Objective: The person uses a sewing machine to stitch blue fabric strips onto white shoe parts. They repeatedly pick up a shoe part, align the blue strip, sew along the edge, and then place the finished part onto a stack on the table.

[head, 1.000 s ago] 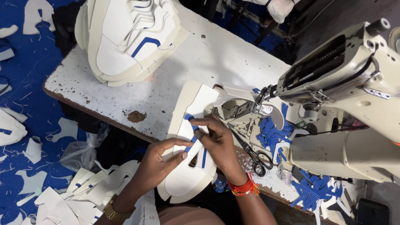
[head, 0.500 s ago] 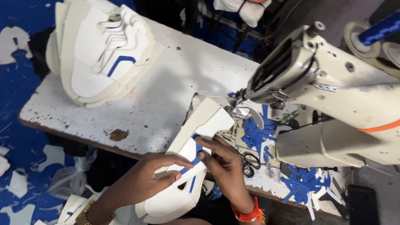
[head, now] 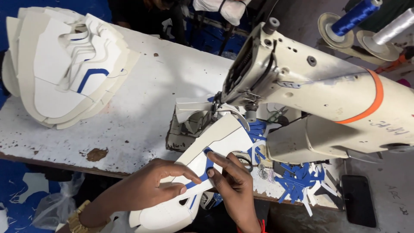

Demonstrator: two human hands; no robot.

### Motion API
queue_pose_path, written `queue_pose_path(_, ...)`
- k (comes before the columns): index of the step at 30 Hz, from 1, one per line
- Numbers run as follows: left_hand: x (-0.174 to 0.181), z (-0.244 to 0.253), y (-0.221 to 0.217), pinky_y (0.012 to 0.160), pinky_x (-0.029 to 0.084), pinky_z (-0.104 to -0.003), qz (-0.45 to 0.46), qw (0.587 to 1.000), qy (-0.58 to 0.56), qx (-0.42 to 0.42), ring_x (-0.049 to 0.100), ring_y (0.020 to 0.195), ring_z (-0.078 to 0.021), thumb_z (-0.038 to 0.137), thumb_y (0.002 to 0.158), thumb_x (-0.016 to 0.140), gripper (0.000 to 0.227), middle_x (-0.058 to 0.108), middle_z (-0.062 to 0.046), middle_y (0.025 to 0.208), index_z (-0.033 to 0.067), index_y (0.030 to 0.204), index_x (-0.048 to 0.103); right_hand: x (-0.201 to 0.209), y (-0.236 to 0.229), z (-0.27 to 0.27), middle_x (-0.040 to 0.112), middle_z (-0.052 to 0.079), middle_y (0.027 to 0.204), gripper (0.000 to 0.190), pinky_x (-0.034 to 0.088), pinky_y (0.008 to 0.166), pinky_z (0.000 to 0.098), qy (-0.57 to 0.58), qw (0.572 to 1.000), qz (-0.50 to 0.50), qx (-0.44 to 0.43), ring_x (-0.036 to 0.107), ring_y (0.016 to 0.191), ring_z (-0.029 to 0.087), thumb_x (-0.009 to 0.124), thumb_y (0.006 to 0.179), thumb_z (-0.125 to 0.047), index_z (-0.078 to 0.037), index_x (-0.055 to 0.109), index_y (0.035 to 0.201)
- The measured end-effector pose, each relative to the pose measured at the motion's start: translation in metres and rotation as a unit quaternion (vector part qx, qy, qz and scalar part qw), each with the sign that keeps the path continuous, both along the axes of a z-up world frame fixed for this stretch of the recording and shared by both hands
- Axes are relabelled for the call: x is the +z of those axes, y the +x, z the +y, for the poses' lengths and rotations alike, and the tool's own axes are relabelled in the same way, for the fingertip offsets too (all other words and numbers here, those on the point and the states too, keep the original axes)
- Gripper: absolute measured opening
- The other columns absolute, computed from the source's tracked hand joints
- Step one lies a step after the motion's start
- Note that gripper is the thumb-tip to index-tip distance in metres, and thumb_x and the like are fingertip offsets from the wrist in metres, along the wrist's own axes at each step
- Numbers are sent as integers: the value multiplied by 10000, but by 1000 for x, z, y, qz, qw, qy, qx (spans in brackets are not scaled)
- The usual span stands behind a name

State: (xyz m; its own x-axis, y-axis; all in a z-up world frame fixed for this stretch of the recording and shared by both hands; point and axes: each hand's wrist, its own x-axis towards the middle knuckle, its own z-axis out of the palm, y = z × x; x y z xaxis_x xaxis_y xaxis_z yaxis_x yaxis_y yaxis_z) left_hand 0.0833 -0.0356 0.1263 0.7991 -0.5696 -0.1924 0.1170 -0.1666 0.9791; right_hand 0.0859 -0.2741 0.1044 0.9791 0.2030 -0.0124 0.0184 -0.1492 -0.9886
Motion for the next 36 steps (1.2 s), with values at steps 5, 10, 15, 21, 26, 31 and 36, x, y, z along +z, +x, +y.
queue_pose_path(5,-15,1,29,856,568,-295,-87,994,-40,-59,688,971,-110,70,911,696,272,789,-79,1090,59,1179,739,-7,6,-6,523,-11,846,381,348,525,223,-15,999,-5,-42,449,664,42,711,883,15,6,737,1263)
queue_pose_path(10,-3,5,79,808,588,-425,103,977,157,-105,715,876,-268,159,893,735,328,763,-37,1142,184,1218,776,-24,26,2,555,-6,775,393,342,510,225,-61,994,-35,-81,459,624,46,671,921,-22,-28,716,1311)
queue_pose_path(15,-25,20,131,1052,442,-401,-16,981,82,-174,698,1114,-190,151,809,773,325,788,-33,1143,124,1133,778,-38,48,15,553,-11,771,383,383,551,217,-46,995,-44,-80,467,646,35,649,963,-46,-13,686,1343)
queue_pose_path(21,-17,28,155,996,502,-372,-5,979,48,-197,687,1090,-184,110,770,792,336,793,-54,1127,70,1103,789,-29,59,30,573,-8,743,376,375,536,223,-41,993,-12,-107,452,610,37,643,965,-56,5,679,1333)
queue_pose_path(26,-13,30,175,892,559,-347,39,975,79,-204,692,949,-185,75,741,786,364,790,-68,1092,54,1104,783,-31,67,34,646,-23,846,368,427,566,212,-21,994,-21,-107,500,649,26,627,970,-56,10,664,1330)
queue_pose_path(31,-6,34,187,905,534,-338,37,969,80,-231,667,938,-164,95,752,766,381,781,-75,1107,37,1129,786,-23,69,34,606,19,871,445,443,649,238,-105,989,-59,-82,503,719,67,623,984,-102,-42,627,1426)
queue_pose_path(36,1,33,197,996,496,-357,16,961,114,-251,686,1011,-178,124,724,774,405,794,-71,1115,62,1124,793,-9,65,38,648,50,889,483,492,695,268,-167,982,-66,-60,557,756,99,613,986,-180,-74,586,1457)
